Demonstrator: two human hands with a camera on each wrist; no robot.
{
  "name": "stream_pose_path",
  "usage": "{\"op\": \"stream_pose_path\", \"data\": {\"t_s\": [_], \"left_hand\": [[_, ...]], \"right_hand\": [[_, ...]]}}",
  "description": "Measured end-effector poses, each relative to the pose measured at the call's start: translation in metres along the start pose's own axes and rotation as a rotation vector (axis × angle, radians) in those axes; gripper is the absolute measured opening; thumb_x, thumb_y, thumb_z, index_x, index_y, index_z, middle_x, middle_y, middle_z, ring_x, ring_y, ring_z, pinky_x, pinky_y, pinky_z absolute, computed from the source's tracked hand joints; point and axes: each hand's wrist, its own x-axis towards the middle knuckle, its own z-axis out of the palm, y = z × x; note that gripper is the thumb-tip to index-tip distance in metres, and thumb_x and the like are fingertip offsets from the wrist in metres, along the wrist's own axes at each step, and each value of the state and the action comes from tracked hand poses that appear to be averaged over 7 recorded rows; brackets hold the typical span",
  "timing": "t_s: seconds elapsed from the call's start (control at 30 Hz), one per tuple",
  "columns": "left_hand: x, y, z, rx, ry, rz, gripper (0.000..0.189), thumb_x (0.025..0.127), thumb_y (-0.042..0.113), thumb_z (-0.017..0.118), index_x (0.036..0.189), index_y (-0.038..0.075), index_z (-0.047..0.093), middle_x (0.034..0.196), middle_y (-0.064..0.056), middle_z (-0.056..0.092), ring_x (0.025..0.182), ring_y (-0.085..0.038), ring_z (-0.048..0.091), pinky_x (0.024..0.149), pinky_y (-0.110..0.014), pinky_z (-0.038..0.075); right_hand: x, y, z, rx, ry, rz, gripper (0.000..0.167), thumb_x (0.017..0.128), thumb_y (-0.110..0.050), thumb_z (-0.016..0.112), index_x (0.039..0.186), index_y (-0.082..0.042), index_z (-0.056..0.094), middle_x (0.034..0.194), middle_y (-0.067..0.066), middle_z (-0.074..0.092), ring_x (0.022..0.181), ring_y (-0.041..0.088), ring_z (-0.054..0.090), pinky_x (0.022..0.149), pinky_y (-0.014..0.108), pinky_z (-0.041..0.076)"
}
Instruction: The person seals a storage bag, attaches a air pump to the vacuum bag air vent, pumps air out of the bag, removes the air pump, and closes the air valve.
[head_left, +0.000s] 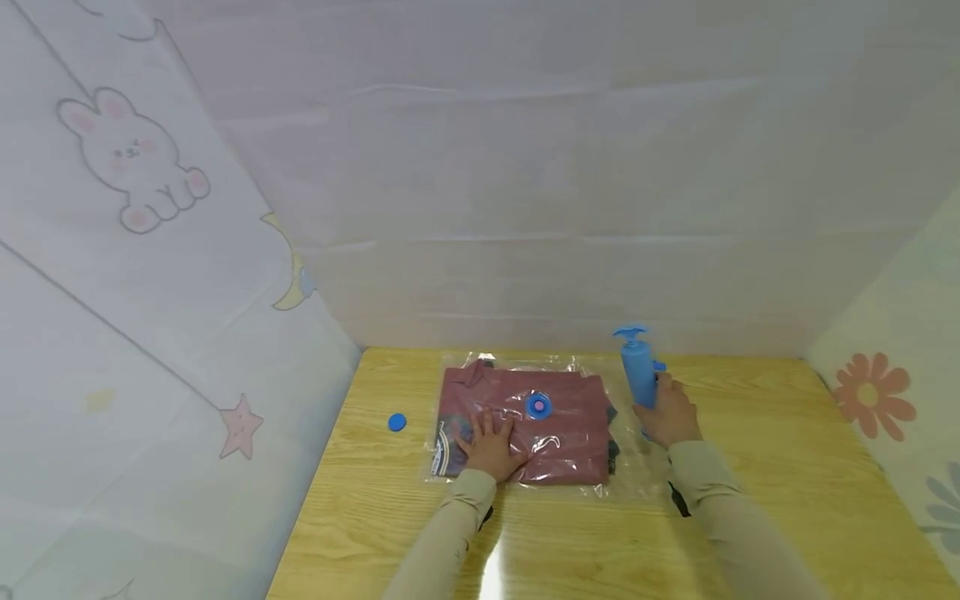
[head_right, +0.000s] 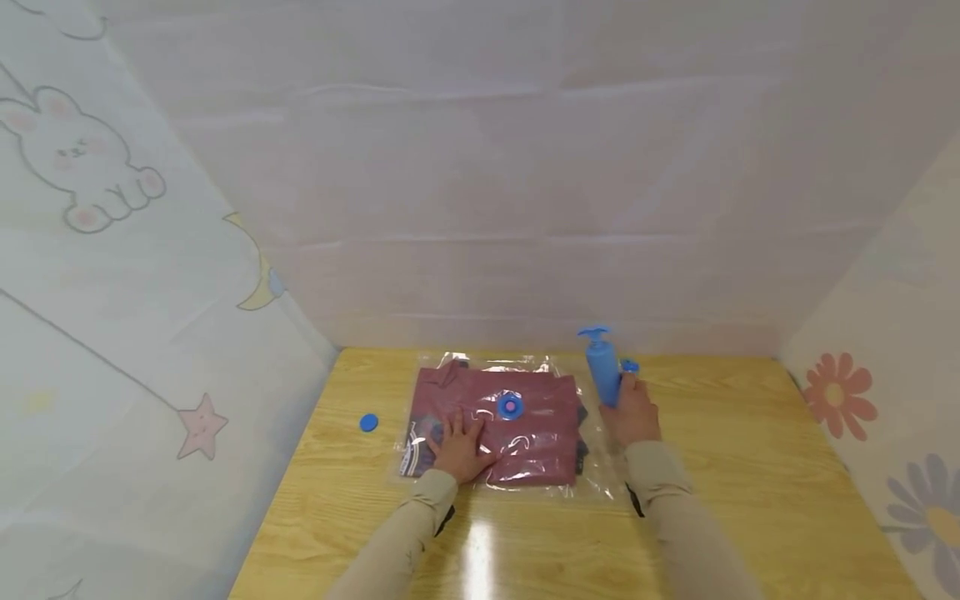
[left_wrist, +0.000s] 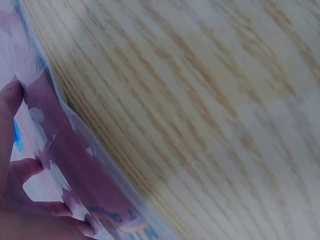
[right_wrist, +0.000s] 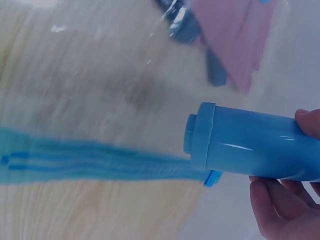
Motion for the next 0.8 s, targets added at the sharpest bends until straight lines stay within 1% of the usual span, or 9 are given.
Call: {"op": "stream_pose_path", "data": {"t_s": [0.13, 0.27, 0.4, 0.53, 0.7, 0.8], "left_hand": [[0.001, 0.003, 0.001, -0.004, 0.006, 0.000, 0.083, 0.079, 0.070, 0.060, 0.150, 0.035, 0.034, 0.161, -0.018, 0.013, 0.147, -0.047, 0.009, 0.100, -0.083, 0.011], [0.002, 0.005, -0.001, -0.018, 0.005, -0.003, 0.083, 0.078, 0.069, 0.062, 0.149, 0.034, 0.036, 0.161, -0.018, 0.015, 0.146, -0.048, 0.011, 0.099, -0.083, 0.013], [0.000, 0.006, -0.005, -0.017, -0.012, -0.018, 0.083, 0.078, 0.068, 0.063, 0.149, 0.034, 0.036, 0.161, -0.018, 0.016, 0.146, -0.048, 0.011, 0.100, -0.082, 0.013], [-0.001, 0.007, -0.006, -0.008, -0.021, -0.021, 0.084, 0.078, 0.070, 0.062, 0.149, 0.033, 0.036, 0.161, -0.018, 0.017, 0.146, -0.048, 0.011, 0.099, -0.082, 0.015], [-0.001, 0.008, -0.006, -0.004, -0.013, -0.020, 0.084, 0.078, 0.070, 0.061, 0.149, 0.032, 0.036, 0.160, -0.019, 0.018, 0.146, -0.048, 0.012, 0.098, -0.083, 0.016], [0.000, 0.009, -0.005, 0.004, 0.005, -0.018, 0.085, 0.077, 0.071, 0.061, 0.148, 0.032, 0.037, 0.160, -0.019, 0.020, 0.145, -0.049, 0.014, 0.098, -0.083, 0.018]], "right_hand": [[0.003, -0.018, 0.003, 0.041, 0.009, -0.018, 0.072, 0.087, -0.020, 0.066, 0.137, 0.015, 0.028, 0.125, 0.042, 0.044, 0.109, 0.058, 0.052, 0.084, 0.068, 0.045], [0.005, -0.036, 0.007, 0.090, -0.018, -0.022, 0.070, 0.089, -0.022, 0.065, 0.136, 0.014, 0.028, 0.124, 0.040, 0.047, 0.108, 0.056, 0.054, 0.085, 0.064, 0.047], [0.007, -0.053, 0.017, 0.133, -0.028, -0.031, 0.068, 0.089, -0.021, 0.066, 0.135, 0.012, 0.029, 0.125, 0.038, 0.049, 0.109, 0.054, 0.055, 0.089, 0.062, 0.048], [0.007, -0.067, 0.029, 0.158, -0.010, -0.048, 0.065, 0.088, -0.022, 0.068, 0.133, 0.009, 0.033, 0.124, 0.035, 0.052, 0.110, 0.051, 0.057, 0.091, 0.061, 0.047], [0.007, -0.086, 0.041, 0.199, -0.014, -0.089, 0.065, 0.085, -0.022, 0.072, 0.131, 0.008, 0.036, 0.122, 0.033, 0.054, 0.110, 0.049, 0.057, 0.094, 0.060, 0.046], [0.008, -0.095, 0.047, 0.215, -0.017, -0.092, 0.066, 0.084, -0.022, 0.073, 0.130, 0.009, 0.037, 0.121, 0.033, 0.055, 0.111, 0.049, 0.056, 0.095, 0.061, 0.045]]}}
